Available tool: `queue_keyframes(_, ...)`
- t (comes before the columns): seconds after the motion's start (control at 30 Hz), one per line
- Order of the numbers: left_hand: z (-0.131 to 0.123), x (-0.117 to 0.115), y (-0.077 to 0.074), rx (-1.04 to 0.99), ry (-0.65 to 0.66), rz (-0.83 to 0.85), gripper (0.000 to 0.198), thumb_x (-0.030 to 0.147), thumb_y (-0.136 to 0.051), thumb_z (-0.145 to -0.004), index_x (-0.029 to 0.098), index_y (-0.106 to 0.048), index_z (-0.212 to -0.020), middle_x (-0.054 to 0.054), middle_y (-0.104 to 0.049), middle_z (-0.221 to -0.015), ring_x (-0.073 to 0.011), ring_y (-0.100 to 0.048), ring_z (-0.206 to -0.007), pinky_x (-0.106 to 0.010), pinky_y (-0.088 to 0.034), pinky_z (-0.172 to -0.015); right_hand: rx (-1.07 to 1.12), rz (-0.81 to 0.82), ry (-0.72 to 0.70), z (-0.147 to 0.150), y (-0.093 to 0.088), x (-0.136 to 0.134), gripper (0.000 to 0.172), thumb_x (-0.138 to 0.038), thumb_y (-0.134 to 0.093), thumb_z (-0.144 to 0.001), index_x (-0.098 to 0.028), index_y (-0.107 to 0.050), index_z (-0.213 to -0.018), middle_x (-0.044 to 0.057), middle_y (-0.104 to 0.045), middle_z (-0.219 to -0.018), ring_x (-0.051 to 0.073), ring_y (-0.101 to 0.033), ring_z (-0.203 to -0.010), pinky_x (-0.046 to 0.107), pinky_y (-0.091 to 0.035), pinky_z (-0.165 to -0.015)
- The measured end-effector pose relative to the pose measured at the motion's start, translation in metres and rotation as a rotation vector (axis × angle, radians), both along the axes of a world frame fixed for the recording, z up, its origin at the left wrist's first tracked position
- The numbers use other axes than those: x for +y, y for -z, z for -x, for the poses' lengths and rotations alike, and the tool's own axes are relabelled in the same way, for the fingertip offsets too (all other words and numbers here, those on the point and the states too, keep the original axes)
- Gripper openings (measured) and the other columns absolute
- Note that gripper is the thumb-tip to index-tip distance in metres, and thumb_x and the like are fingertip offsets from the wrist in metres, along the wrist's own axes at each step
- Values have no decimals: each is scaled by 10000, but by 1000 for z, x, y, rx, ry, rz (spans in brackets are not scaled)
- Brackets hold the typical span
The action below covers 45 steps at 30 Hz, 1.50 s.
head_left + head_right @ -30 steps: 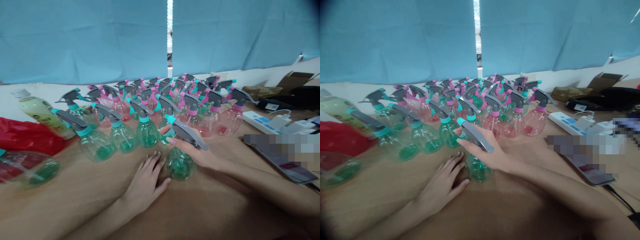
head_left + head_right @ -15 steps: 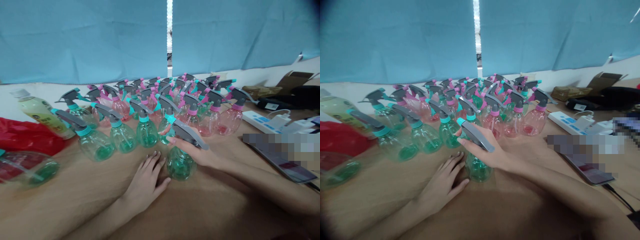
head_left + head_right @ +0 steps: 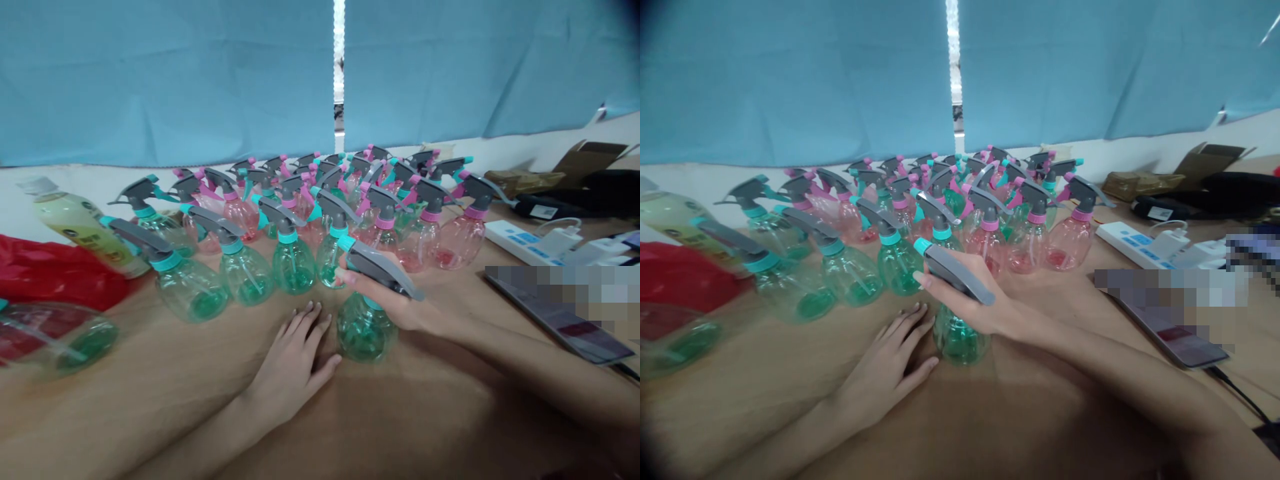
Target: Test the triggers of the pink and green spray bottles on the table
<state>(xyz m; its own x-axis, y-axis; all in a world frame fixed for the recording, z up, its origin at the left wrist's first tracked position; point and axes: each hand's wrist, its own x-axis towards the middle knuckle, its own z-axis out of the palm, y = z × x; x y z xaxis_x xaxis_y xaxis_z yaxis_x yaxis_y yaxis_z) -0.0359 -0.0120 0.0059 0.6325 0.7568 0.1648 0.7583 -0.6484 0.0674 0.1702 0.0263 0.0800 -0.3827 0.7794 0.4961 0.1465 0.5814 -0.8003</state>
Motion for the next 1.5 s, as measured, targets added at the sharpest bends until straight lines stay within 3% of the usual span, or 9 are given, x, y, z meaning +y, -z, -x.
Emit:
queue_keyframes(0.4,0,1,0,-22,10,-13,517,433,-468,-951,97,-448,-1343,-172,-448,-1421,-303,-365,-1340,-502,-327,-1071,0,3,-14,0,3,2,261,-402,-508,-916,-213,-525,-737,-39,-434,-672,107,-397,-628,257,-323,-576)
queue_keyframes(0.57,1,1,1,-47,5,-9,508,434,-470,-948,122,-439,-1348,-162,-431,-1437,-300,-353,-1349,-501,-319,-1074,70,49,-77,1,7,3,148,-380,-548,-897,-241,-592,-920,-46,-487,-681,103,-406,-579,271,-389,-624)
queue_keyframes(0.7,0,0,1,-59,7,3,457,416,-486,-941,136,-482,-1301,-164,-422,-1443,-309,-359,-1345,-511,-326,-1067,84,88,-24,1,8,0,191,-365,-585,-871,-236,-628,-1004,-32,-572,-715,111,-487,-592,291,-443,-673)
queue_keyframes(0.83,0,0,0,-59,4,12,470,419,-485,-941,124,-474,-1308,-175,-427,-1437,-317,-367,-1339,-522,-327,-1066,104,110,4,2,9,0,269,-365,-600,-857,-233,-653,-1084,10,-688,-888,150,-608,-732,330,-485,-768)
queue_keyframes(0.97,0,0,1,-68,9,7,467,413,-489,-941,122,-477,-1306,-173,-435,-1431,-310,-365,-1341,-509,-326,-1070,131,114,-17,3,13,2,325,-355,-604,-858,-247,-638,-1163,33,-703,-1084,189,-655,-881,359,-504,-813)
queue_keyframes(1.3,0,0,0,-37,3,15,474,412,-503,-940,101,-488,-1297,-188,-421,-1437,-314,-364,-1340,-512,-318,-1075,159,95,-20,4,10,0,307,-287,-604,-864,-236,-637,-1165,43,-680,-1179,224,-611,-1135,397,-477,-969)
queue_keyframes(1.5,-1,0,0,-43,-2,28,487,416,-488,-943,109,-460,-1320,-183,-405,-1450,-314,-357,-1343,-521,-320,-1069,148,164,-88,4,9,2,357,-278,-638,-840,-263,-613,-1195,30,-697,-1119,234,-616,-1120,430,-500,-962)
